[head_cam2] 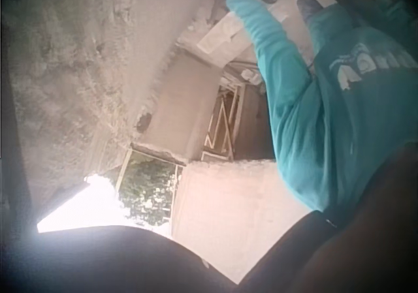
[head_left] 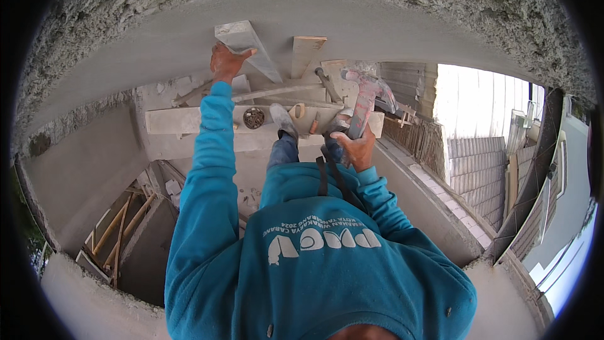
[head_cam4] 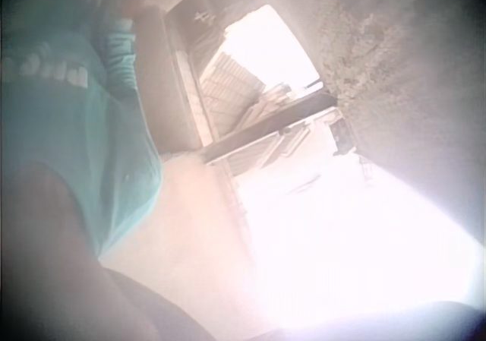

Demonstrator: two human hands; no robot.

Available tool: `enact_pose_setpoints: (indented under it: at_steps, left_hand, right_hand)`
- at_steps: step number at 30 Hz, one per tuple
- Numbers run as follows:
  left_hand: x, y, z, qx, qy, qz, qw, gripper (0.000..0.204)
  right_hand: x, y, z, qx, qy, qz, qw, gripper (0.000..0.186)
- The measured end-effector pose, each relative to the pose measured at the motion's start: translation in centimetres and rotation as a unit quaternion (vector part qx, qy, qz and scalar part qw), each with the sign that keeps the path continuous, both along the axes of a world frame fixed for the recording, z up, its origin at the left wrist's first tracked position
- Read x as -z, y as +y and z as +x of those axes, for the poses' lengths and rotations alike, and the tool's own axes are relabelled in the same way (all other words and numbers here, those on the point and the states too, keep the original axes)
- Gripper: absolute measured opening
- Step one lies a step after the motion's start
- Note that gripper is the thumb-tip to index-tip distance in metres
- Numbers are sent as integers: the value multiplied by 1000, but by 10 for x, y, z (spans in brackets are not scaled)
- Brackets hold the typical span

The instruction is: The person smooths wet plaster on a curved wall using a long straightedge and a trowel. They repeatedly level the surface, then use a hammer to tap nails into the wooden formwork at the top edge, and continue smoothing the plaster.

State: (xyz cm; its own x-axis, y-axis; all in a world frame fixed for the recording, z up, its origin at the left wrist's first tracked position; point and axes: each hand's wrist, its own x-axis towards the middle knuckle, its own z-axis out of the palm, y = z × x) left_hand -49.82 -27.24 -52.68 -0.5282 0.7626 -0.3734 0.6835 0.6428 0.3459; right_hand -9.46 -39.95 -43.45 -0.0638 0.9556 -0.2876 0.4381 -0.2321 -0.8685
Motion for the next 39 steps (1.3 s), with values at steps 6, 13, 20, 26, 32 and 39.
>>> enact_pose_setpoints:
  at_steps: [6, 13, 20, 26, 32, 39]
  left_hand:
    - [66, -12, -25, -27, -93, 197, 976, 95]
    - [17, -38, 3, -165, -137, 112, 970, 48]
    - [-22, -156, 54, -349, -488, 275, 752, 44]
    - [-118, -206, 45, -448, -549, 337, 620, 62]
    - [-236, -169, -5, -393, -525, 510, 557, 72]
    - [-421, -171, -43, -160, -424, 686, 570, 46]
  right_hand:
    - [-71, 30, -28, 24, 140, 160, 977, 54]
    - [-101, 36, -23, -20, 72, 154, 985, 51]
    - [-74, 14, 15, -50, -16, 75, 996, 32]
    - [-69, 15, 8, -134, 40, -5, 990, 28]
    - [-65, 28, -11, -137, 82, -24, 987, 24]
    - [-50, 28, -14, -172, 75, 33, 982, 25]
